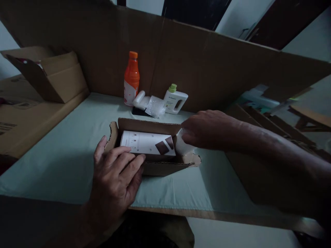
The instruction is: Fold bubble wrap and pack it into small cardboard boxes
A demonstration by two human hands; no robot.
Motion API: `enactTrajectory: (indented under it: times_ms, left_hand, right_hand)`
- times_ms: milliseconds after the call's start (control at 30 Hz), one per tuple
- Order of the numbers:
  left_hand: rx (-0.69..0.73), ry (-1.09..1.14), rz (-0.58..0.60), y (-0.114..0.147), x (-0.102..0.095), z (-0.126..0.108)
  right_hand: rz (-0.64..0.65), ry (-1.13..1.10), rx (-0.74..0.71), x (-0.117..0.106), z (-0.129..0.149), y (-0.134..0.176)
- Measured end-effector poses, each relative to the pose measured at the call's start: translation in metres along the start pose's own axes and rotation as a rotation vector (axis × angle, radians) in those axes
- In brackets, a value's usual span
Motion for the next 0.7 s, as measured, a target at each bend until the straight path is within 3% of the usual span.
enactTrajectory:
  times_ms: [100, 167, 300, 433, 533, 700]
  left_hand:
    - [-0.008, 0.009, -0.012, 0.0, 0.001, 0.001]
    - [-0.015, 0.017, -0.015, 0.0, 0.001, 0.001]
    - [-0.009, 0.036, -0.015, 0.0, 0.001, 0.001]
    - [-0.008, 0.044, -0.046, 0.0, 0.0, 0.002]
    - [-0.003, 0.034, -0.054, -0.001, 0.0, 0.0]
    - [0.019, 0.023, -0.059, -0.001, 0.0, 0.0]
  right_hand:
    - [0.486, 0.077, -0.144, 0.015, 0.008, -0.002]
    - [0.617, 0.124, -0.174, 0.014, 0.007, 0.004]
    - [0.518, 0.197, -0.048, 0.006, 0.002, 0.017]
    - [0.567, 0.131, 0.055, 0.005, 0.012, 0.03]
    - [0.613, 0.221, 0.119, 0.007, 0.014, 0.035]
    - [0.667, 0.368, 0.003, 0.023, 0.022, 0.039]
Point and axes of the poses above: each hand's wrist, its own y-axis away from the middle knuckle, its own x-axis out of the palm, z = x × y, the point moved 4 cm from there along -y, towards the middle knuckle, and after that the axes turned 3 degrees about y, right-handed, at the moved point
